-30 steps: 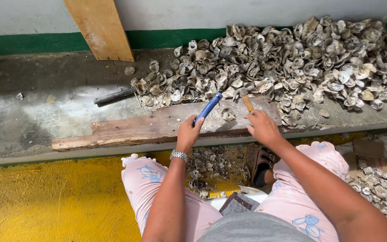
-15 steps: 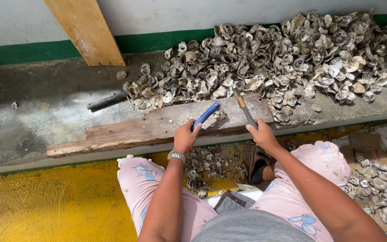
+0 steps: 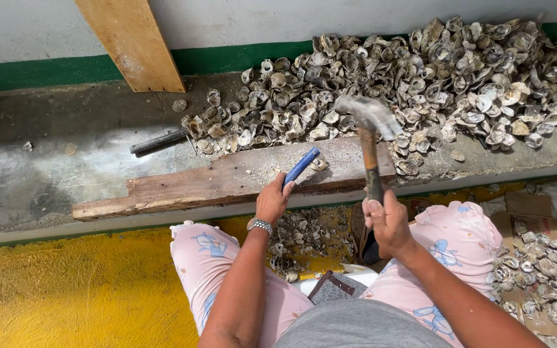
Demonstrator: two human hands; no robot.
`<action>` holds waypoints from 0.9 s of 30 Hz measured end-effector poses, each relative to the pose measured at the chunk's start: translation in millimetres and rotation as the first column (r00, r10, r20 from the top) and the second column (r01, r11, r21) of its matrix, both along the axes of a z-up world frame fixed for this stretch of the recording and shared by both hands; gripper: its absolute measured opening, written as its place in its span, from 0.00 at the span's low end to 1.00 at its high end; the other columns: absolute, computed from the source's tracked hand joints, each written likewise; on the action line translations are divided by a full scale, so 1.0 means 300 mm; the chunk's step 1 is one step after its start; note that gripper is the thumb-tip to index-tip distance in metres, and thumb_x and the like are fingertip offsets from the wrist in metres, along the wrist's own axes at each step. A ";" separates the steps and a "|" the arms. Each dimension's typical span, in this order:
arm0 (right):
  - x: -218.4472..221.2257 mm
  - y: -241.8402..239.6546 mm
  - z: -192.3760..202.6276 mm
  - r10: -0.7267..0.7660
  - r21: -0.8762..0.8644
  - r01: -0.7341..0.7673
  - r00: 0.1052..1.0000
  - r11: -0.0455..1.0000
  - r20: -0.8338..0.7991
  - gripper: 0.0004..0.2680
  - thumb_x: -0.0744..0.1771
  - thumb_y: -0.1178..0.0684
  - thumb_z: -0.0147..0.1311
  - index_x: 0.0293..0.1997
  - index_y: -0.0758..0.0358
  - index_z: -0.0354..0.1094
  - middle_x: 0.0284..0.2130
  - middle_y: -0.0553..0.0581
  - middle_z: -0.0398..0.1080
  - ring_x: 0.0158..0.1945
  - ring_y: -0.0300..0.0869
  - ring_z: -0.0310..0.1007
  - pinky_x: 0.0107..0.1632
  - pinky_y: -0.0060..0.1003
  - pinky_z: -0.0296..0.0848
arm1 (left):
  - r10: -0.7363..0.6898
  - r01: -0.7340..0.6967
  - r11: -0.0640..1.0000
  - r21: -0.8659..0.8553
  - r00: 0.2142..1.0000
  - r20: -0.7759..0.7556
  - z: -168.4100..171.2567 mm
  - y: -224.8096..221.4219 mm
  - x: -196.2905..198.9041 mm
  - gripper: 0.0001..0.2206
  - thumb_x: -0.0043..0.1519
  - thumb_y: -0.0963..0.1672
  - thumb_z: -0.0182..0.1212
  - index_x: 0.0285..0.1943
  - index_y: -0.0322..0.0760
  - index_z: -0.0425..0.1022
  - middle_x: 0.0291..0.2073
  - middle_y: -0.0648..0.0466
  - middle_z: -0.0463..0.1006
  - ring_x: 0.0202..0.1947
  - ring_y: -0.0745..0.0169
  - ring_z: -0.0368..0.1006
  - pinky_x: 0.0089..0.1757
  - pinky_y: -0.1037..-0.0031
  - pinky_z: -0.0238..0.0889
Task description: Open oyster shells using a hammer and a shucking tool to extract the meat.
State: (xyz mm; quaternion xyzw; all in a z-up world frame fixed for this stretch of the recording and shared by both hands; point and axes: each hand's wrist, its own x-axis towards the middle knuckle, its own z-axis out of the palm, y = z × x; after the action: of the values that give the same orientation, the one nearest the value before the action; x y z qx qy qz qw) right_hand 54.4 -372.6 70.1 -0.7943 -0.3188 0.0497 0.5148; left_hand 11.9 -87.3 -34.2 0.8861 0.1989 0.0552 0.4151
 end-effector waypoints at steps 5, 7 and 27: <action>0.069 0.012 -0.162 -0.065 -0.319 -0.014 0.969 0.948 -0.237 0.11 0.72 0.46 0.41 0.47 0.66 0.60 0.19 0.53 0.64 0.19 0.37 0.63 0.23 0.35 0.65 | 0.015 -0.019 0.996 0.087 0.999 0.047 -0.025 -0.012 0.000 0.17 0.68 0.55 0.49 0.53 0.43 0.69 0.31 0.41 0.79 0.34 0.33 0.75 0.36 0.48 0.64; 0.092 0.014 -0.128 -0.100 -0.408 -0.040 0.944 0.912 -0.315 0.11 0.72 0.46 0.41 0.47 0.66 0.61 0.18 0.53 0.63 0.17 0.39 0.62 0.22 0.38 0.63 | 0.026 -0.033 0.993 0.110 0.997 0.066 -0.038 -0.026 -0.002 0.17 0.68 0.55 0.48 0.52 0.42 0.69 0.31 0.40 0.79 0.35 0.33 0.75 0.36 0.47 0.64; 0.379 0.222 -0.211 -0.193 -0.684 0.206 0.976 0.700 0.096 0.15 0.69 0.42 0.51 0.38 0.67 0.73 0.34 0.65 0.73 0.38 0.50 0.72 0.43 0.48 0.67 | -0.139 0.143 0.989 -0.024 0.982 0.126 0.071 -0.056 0.012 0.19 0.68 0.56 0.49 0.54 0.44 0.72 0.25 0.47 0.78 0.27 0.46 0.76 0.32 0.57 0.66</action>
State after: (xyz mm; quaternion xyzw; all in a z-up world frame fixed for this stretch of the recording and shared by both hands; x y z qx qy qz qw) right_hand 168.0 -306.0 6.6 -0.9586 -0.1939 0.1019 0.1820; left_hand 15.4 -104.1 -12.8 0.8858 0.1102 0.0774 0.4441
